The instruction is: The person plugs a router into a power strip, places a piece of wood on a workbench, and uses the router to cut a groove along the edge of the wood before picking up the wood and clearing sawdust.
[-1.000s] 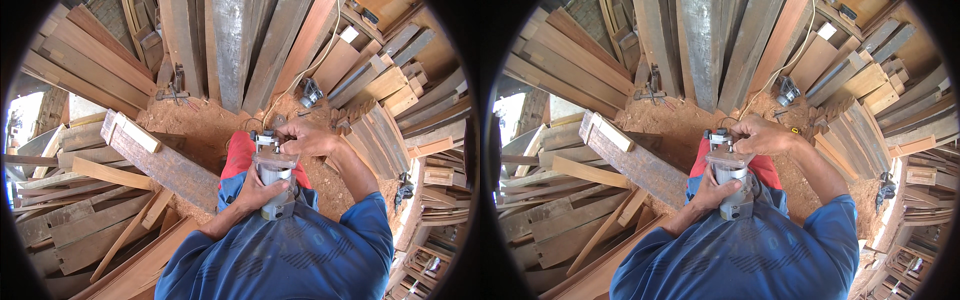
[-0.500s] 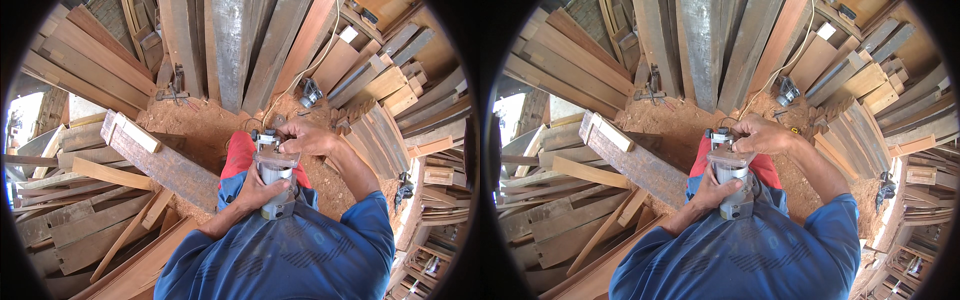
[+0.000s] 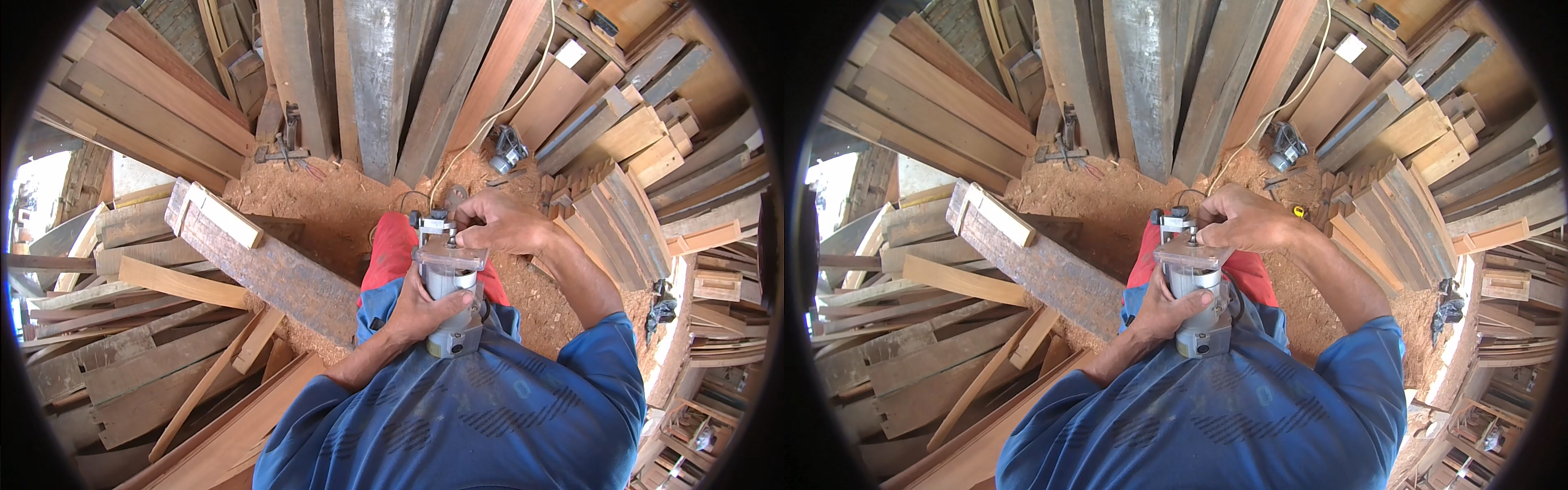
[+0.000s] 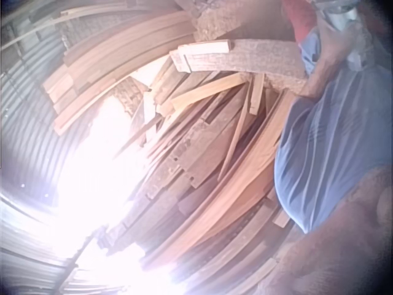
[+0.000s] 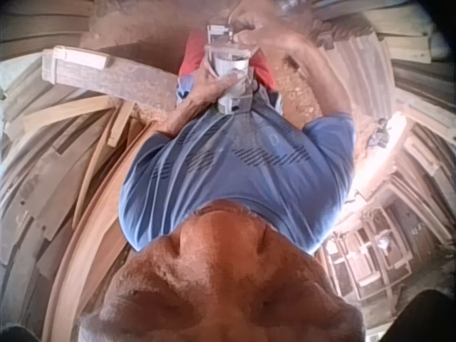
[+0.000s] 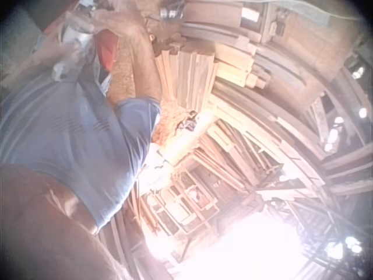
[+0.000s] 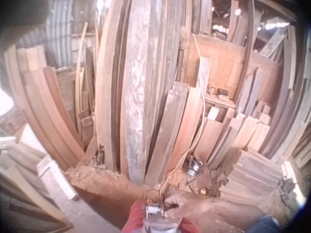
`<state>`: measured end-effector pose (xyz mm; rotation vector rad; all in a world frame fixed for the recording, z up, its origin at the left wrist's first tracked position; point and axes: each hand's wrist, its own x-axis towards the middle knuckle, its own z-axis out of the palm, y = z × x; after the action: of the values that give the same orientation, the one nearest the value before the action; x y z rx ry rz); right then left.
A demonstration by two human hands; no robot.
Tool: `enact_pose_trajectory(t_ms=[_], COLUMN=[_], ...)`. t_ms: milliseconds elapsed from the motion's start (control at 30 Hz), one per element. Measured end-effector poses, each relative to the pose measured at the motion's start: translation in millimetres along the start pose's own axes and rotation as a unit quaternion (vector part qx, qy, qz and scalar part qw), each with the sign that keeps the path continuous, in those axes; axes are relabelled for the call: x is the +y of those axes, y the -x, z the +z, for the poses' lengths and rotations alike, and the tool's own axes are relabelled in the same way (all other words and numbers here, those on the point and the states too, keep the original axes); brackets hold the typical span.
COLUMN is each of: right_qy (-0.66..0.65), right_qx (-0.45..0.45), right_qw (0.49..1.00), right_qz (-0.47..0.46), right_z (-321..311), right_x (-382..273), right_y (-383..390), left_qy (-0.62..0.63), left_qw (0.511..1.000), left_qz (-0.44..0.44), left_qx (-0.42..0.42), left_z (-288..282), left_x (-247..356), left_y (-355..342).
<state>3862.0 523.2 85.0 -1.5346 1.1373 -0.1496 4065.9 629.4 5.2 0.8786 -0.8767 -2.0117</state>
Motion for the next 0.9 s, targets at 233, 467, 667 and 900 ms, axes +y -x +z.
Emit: enact_pose_trajectory(t_ms=[233,467,667,900], right_qy=[-0.029,-0.182,-0.24,-0.162], right_qx=[0.013,0.202,0.16,0.122], right_qw=[0.999,0.951,0.957,0.977], right_qz=[-0.008,-0.147,-0.003,-0.068], right_z=[3.1,19.7,52.6,112.2], right_x=[3.4,24.3,81.4,59.7], right_y=[1.5,24.5,79.4,64.5], left_qy=[-0.001,0.015,0.076,0.056], left_qw=[1.0,0.999,0.994,0.992], left_qz=[0.003,0.017,0.073,0.111], left_qx=[0.003,0.038,0.033,0.038], left_z=[1.6,-2.3,-6.6,-9.1], left_x=[1.6,-0.8,22.3,11.2], left_y=[0.7,-1.1,-19.1,-36.6])
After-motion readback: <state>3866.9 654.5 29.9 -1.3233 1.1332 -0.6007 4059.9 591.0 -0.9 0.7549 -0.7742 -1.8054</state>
